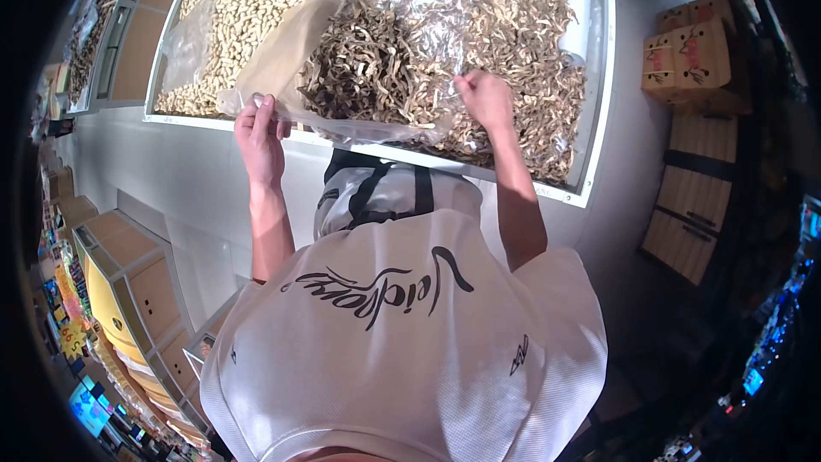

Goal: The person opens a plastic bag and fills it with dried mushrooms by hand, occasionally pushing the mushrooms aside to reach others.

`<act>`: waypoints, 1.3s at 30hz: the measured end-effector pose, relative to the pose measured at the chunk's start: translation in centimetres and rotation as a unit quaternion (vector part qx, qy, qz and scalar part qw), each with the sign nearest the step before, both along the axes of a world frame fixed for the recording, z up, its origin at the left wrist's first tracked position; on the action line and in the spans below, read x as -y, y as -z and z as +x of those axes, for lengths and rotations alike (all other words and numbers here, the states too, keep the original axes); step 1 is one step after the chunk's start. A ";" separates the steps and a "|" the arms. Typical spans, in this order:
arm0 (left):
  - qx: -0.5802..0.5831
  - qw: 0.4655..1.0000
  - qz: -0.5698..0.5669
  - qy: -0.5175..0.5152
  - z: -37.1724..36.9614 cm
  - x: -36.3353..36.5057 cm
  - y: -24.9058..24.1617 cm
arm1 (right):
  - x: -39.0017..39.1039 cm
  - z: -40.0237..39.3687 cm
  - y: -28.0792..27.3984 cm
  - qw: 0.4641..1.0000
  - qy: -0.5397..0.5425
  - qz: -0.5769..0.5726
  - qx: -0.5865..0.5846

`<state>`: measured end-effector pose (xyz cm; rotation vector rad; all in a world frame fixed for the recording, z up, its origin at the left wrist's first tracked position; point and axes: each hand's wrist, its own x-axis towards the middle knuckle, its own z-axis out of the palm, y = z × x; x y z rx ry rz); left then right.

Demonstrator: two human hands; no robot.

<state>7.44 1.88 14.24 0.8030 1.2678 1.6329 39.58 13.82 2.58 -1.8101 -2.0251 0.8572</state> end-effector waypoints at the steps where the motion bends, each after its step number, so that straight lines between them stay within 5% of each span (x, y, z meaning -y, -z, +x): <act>1: -0.006 1.000 -0.002 -0.001 -0.1 0.0 0.0 | 0.0 0.5 0.1 0.996 0.059 -0.013 0.058; 5: -0.048 0.998 -0.033 -0.008 -0.9 0.4 0.0 | 1.2 2.4 7.4 0.974 0.050 -0.219 -0.017; 7: -0.051 0.998 -0.032 -0.012 -1.5 0.4 0.0 | 2.8 1.1 7.1 0.943 0.083 -0.282 -0.159; 12: -0.234 0.962 -0.128 0.050 -4.1 -1.2 -0.8 | 2.9 -0.8 8.6 0.977 0.102 -0.023 -0.186; 15: -0.196 0.968 -0.150 0.045 -3.6 -3.1 -1.8 | 2.2 -2.4 0.2 0.990 0.071 -0.002 -0.125; 24: -0.159 0.938 -0.012 0.309 -10.9 -7.3 -0.3 | 2.5 -2.6 0.9 0.989 0.113 0.009 -0.092; 25: -0.189 0.932 0.021 0.307 -11.9 -8.3 0.4 | 2.7 -2.4 1.5 0.987 0.132 0.003 -0.093; 29: -0.170 0.961 -0.141 0.166 -12.9 -13.5 0.5 | 4.1 -2.3 1.5 0.964 0.220 -0.037 -0.142; 35: -0.454 0.839 -0.159 0.255 -10.7 -23.7 3.4 | 7.8 -1.6 7.0 0.954 0.263 -0.143 -0.019; 39: -0.579 0.715 -0.215 0.327 -7.2 -28.4 2.0 | 9.4 -2.9 7.0 0.868 0.303 -0.321 -0.225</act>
